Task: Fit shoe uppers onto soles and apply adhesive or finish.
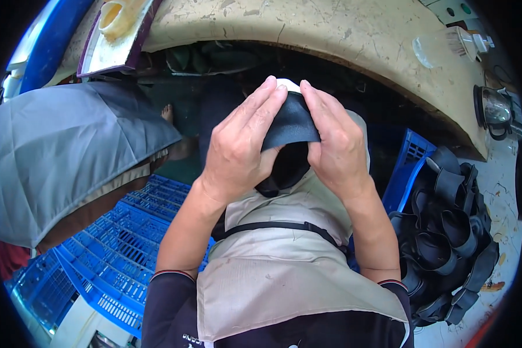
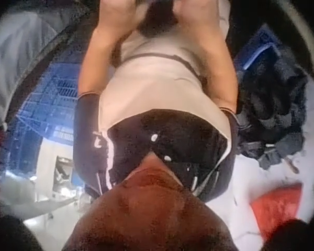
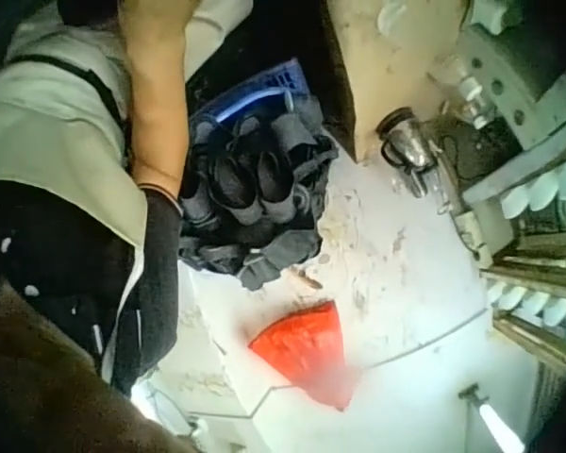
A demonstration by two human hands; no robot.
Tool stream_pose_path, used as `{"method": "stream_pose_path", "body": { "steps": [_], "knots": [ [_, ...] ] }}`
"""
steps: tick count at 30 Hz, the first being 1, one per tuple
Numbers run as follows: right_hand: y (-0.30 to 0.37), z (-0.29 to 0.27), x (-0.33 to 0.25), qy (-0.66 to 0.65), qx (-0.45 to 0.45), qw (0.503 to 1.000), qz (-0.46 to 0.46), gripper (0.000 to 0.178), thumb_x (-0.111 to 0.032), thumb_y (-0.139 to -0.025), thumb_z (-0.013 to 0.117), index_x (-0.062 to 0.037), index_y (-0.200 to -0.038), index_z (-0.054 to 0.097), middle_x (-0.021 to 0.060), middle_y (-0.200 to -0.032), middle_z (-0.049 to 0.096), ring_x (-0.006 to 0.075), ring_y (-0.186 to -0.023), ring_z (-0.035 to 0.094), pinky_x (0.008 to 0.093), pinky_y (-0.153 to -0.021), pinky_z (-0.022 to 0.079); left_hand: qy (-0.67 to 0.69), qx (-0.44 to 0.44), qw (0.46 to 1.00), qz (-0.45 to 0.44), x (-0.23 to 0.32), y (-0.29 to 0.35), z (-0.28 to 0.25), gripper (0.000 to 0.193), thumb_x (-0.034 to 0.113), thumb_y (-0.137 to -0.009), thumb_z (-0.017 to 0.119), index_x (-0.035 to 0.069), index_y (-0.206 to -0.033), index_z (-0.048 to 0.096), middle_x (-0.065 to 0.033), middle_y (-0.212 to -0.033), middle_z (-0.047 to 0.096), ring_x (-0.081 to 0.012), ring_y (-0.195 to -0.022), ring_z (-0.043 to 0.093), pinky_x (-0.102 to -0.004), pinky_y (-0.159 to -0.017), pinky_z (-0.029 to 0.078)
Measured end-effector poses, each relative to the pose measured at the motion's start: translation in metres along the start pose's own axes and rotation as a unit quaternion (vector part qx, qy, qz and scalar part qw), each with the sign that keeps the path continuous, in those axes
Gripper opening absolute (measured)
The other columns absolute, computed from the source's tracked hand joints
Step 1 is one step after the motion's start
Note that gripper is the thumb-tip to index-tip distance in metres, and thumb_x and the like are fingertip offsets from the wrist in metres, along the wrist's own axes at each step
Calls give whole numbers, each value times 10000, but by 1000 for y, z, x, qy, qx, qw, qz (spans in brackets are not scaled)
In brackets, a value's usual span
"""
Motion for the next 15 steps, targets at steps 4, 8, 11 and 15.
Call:
{"method": "stream_pose_path", "body": {
  "steps": [4, 8, 11, 15],
  "knots": [
    [-10, 21, 2, -26, -32, 999, 7, 592, 138, -706, 589, 17, -1282, 651, 169, -1219, 685, 301, -963, 703, 325, -835, 566, -39, -36, 998, 31, -25, 5, -9, 691, -95, -657, 746, -17, -1332, 622, -207, -1369, 627, -315, -1194, 660, -345, -986, 544],
    [-20, 40, 9, -78, -57, 995, 27, 561, 134, -696, 621, 18, -1241, 694, 167, -1209, 709, 274, -967, 714, 304, -865, 570, -36, -34, 997, 67, -40, 1, -21, 669, -53, -655, 781, -13, -1306, 634, -192, -1302, 669, -308, -1112, 698, -362, -941, 569],
    [-7, 40, 2, -36, 70, 996, -42, 511, 91, -715, 701, 11, -1219, 709, 161, -1213, 712, 259, -956, 718, 300, -854, 577, -30, -39, 995, 87, -45, -4, -30, 650, -43, -670, 789, -16, -1301, 638, -186, -1301, 671, -301, -1098, 704, -352, -925, 576],
    [2, 49, 2, -16, 113, 991, -67, 450, 39, -743, 759, 6, -1191, 725, 152, -1173, 723, 242, -918, 716, 292, -819, 579, -44, -40, 993, 103, -57, -1, -29, 597, -34, -697, 793, -15, -1279, 658, -179, -1283, 684, -297, -1071, 716, -338, -903, 584]
  ]
}}
Point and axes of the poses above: each hand's wrist, its own y-axis away from the middle knuckle, its own z-axis out of the palm, x = y × z, the point moved 10 cm from there along -y, towards the middle knuckle
